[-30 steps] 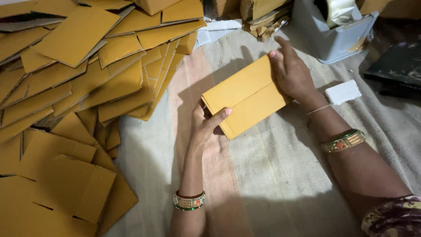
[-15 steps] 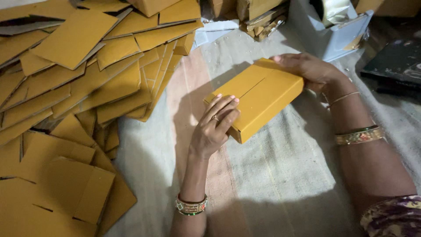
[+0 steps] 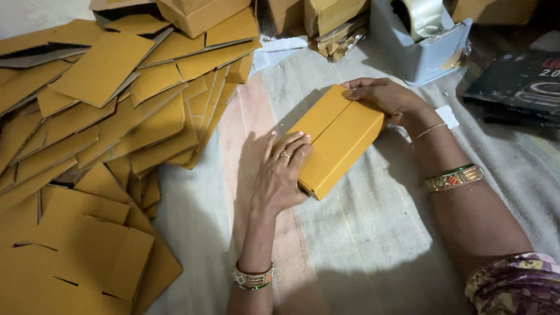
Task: The person folds flat yellow cardboard blanks into small boxes, pressing the sides and tucking the flaps to shape each one, then sets the finished box aside and reaches for the next flat blank from the pile. The person repeats this folding cycle throughout the episode.
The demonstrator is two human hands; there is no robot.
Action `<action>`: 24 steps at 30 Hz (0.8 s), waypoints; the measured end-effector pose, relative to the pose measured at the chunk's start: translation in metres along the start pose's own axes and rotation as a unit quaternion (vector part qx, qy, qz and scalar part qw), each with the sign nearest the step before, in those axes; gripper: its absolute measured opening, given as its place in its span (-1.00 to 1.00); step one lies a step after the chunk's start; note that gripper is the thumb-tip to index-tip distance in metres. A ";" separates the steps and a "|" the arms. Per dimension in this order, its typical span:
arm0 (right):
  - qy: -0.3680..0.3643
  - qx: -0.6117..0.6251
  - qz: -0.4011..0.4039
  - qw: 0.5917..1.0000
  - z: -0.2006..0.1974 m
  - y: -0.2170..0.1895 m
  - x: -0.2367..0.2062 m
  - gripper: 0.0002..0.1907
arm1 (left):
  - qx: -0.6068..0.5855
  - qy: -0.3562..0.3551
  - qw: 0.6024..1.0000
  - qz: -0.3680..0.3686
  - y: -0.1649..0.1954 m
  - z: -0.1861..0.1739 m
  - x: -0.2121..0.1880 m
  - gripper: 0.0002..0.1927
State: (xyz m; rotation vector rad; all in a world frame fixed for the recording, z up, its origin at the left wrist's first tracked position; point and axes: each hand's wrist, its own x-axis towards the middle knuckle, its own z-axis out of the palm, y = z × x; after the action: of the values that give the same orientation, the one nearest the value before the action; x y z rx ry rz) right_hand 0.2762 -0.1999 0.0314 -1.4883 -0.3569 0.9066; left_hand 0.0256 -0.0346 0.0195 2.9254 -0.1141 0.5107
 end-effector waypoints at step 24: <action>-0.068 -0.024 -0.076 0.994 0.025 -0.003 -0.006 -0.63 | -0.030 -0.131 0.962 -0.238 0.035 0.050 0.148 0.56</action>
State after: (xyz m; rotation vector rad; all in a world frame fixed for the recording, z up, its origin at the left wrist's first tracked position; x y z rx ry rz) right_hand 0.2558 -0.1858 0.0390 -1.4255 -0.5880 0.8835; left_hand 0.1773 -0.0852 0.0293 2.7996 0.5183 0.0418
